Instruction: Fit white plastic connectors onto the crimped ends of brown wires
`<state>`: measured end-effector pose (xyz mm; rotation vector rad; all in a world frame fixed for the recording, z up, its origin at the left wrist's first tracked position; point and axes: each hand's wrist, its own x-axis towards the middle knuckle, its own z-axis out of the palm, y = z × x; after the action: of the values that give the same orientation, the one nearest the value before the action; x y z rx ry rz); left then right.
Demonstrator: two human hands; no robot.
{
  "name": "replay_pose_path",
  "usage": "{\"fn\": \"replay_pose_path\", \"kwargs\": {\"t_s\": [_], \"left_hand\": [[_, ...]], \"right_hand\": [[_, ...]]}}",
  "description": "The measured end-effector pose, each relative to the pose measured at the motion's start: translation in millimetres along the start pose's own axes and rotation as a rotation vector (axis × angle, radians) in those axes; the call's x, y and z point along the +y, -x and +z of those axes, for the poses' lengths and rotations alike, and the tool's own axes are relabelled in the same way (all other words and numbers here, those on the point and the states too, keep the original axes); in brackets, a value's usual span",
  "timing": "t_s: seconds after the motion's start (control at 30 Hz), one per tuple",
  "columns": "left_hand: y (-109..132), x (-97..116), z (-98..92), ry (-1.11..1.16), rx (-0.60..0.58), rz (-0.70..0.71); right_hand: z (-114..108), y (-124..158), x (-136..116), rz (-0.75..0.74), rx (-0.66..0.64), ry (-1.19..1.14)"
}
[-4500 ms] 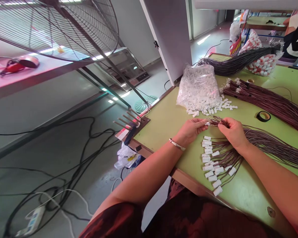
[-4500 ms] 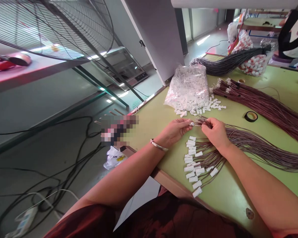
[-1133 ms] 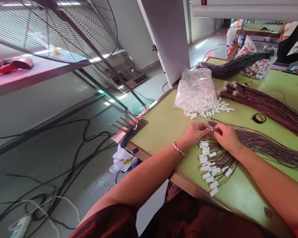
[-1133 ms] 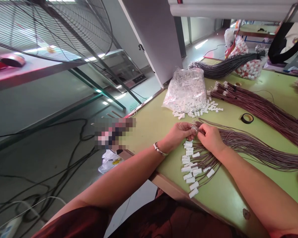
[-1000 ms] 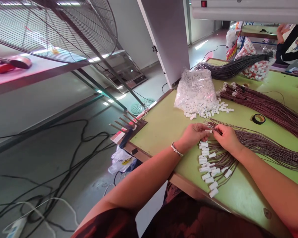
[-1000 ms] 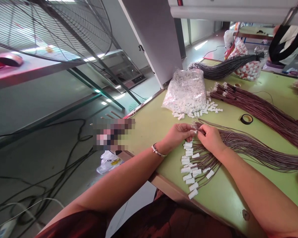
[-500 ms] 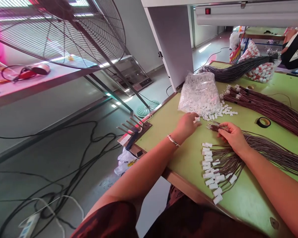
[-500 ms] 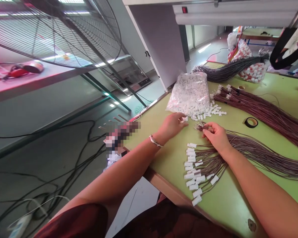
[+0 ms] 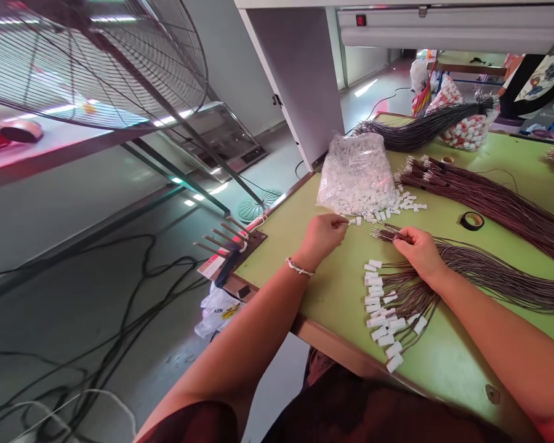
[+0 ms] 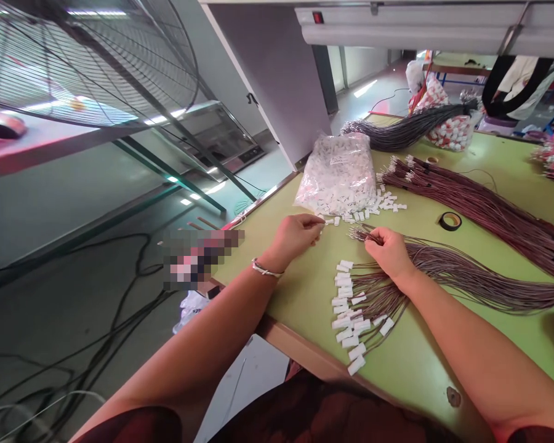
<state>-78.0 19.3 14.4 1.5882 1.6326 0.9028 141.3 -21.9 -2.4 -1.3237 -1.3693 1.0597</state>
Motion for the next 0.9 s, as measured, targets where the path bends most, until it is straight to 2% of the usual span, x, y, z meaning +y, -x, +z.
{"fn": "replay_pose_path", "kwargs": {"t_s": [0.1,0.23,0.33,0.43,0.57,0.77,0.9], "left_hand": [[9,14,1.9,0.337,-0.125,-0.126],[20,34,19.5,0.679,-0.328,-0.214],[23,41,35.7,0.834,-0.384,-0.277],[22,39,44.6,0.879,-0.426,-0.347],[20,29,47.0,0.882,-0.453,-0.383],[20,21,50.4,0.911,-0.386,-0.285],[22,22,51.4,0.862,-0.416,-0.243]], "right_hand": [[-1,1,0,-0.037,-0.009,-0.006],[-3,5,-5,-0.075,-0.039,0.004],[-4,7,-10,-0.117,-0.055,0.041],[-3,7,-11,-0.128,-0.050,0.073],[-1,6,-9,-0.139,-0.016,0.129],[-2,9,-11,-0.182,0.023,0.189],[-1,8,-8,-0.199,0.008,0.232]]}}
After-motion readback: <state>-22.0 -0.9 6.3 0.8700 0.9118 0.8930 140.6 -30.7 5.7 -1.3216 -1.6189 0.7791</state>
